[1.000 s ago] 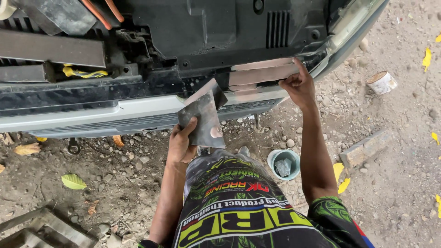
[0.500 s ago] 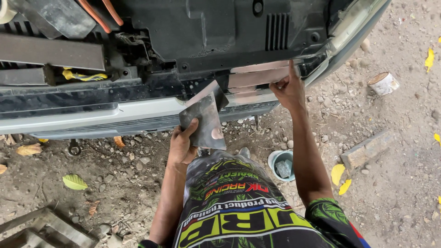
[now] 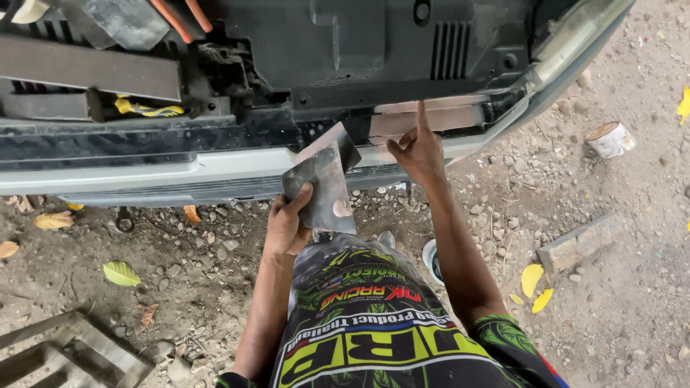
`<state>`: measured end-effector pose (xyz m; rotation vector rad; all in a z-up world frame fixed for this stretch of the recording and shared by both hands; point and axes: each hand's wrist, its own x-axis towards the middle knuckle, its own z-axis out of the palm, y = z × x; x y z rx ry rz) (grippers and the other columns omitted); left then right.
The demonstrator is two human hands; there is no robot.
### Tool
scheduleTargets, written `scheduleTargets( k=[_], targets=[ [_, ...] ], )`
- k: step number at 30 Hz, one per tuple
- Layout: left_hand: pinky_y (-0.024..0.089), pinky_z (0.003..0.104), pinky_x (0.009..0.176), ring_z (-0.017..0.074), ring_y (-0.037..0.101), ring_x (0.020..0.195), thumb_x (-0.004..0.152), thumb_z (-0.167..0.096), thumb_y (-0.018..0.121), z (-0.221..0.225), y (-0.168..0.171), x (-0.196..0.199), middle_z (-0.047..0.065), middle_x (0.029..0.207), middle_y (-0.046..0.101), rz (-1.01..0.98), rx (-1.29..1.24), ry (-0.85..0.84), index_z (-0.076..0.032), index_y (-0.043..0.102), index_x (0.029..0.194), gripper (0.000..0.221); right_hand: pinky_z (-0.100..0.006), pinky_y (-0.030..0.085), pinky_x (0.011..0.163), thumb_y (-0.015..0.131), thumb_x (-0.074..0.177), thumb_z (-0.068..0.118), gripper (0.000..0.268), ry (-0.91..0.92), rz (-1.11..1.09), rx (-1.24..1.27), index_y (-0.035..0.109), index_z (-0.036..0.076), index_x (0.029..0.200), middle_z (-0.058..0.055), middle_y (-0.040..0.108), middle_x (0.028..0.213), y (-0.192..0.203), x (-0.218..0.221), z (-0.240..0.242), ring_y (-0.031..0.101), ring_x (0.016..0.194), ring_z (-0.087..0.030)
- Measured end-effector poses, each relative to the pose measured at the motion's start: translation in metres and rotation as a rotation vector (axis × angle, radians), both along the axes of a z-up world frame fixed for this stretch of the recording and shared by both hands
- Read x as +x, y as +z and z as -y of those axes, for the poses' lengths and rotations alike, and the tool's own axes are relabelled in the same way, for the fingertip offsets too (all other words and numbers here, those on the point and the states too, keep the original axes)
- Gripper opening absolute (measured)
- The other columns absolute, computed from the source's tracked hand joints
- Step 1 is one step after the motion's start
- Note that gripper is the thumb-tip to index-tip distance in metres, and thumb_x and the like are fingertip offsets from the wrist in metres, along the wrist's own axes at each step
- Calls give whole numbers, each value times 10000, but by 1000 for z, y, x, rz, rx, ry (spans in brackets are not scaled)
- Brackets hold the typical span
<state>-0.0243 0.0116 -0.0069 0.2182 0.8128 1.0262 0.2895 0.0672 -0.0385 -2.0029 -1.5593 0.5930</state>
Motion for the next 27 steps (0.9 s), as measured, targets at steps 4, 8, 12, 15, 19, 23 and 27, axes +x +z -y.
scheduleTargets(
  k=[4,8,12,15,19,23,27],
  targets=[
    [665,330,654,241,766,813,927,-121,743,0,8,-8,156,1000,734,-11,-24,25,44,604,1127,295,-368,616,691,871,857,234,1141,58,21,75,80,-11,1643,-80,752,825,-8,-19,-1,723,705,-210],
    [669,356,654,261,767,808,942,-125,736,2,9,-20,175,988,733,50,25,12,65,621,1107,276,-394,603,675,860,840,244,1193,79,31,101,14,-47,1628,-71,761,807,-10,-36,-4,729,684,-232],
    [682,365,669,259,772,813,939,-122,732,3,11,-26,172,988,732,61,43,24,64,615,1096,270,-388,603,644,864,829,249,1189,79,94,61,25,-138,1576,-57,759,784,-6,-52,-12,723,643,-237],
    [664,335,607,244,765,772,947,-134,732,4,14,-29,156,957,735,32,43,34,60,625,1100,269,-356,625,645,846,850,255,1163,94,86,21,36,-191,1556,-61,754,771,-3,-62,-16,716,606,-231],
    [635,305,561,247,753,741,977,-134,738,8,2,-37,166,933,733,43,75,31,64,624,1102,260,-387,608,609,864,840,251,1169,123,96,56,36,-207,1527,-72,751,739,-1,-81,-18,703,589,-241],
    [627,296,550,243,748,737,987,-135,724,9,15,-35,182,953,731,47,79,29,74,627,1126,269,-348,612,597,857,853,230,1175,194,67,127,5,-174,1555,-70,735,750,-6,-83,-14,692,579,-213],
    [678,351,663,266,764,815,965,-104,712,12,10,-29,191,1006,720,51,36,53,100,596,1145,295,-301,630,638,901,844,252,1065,273,-227,47,215,51,1635,-60,747,837,25,-71,6,713,690,-153]
  ],
)
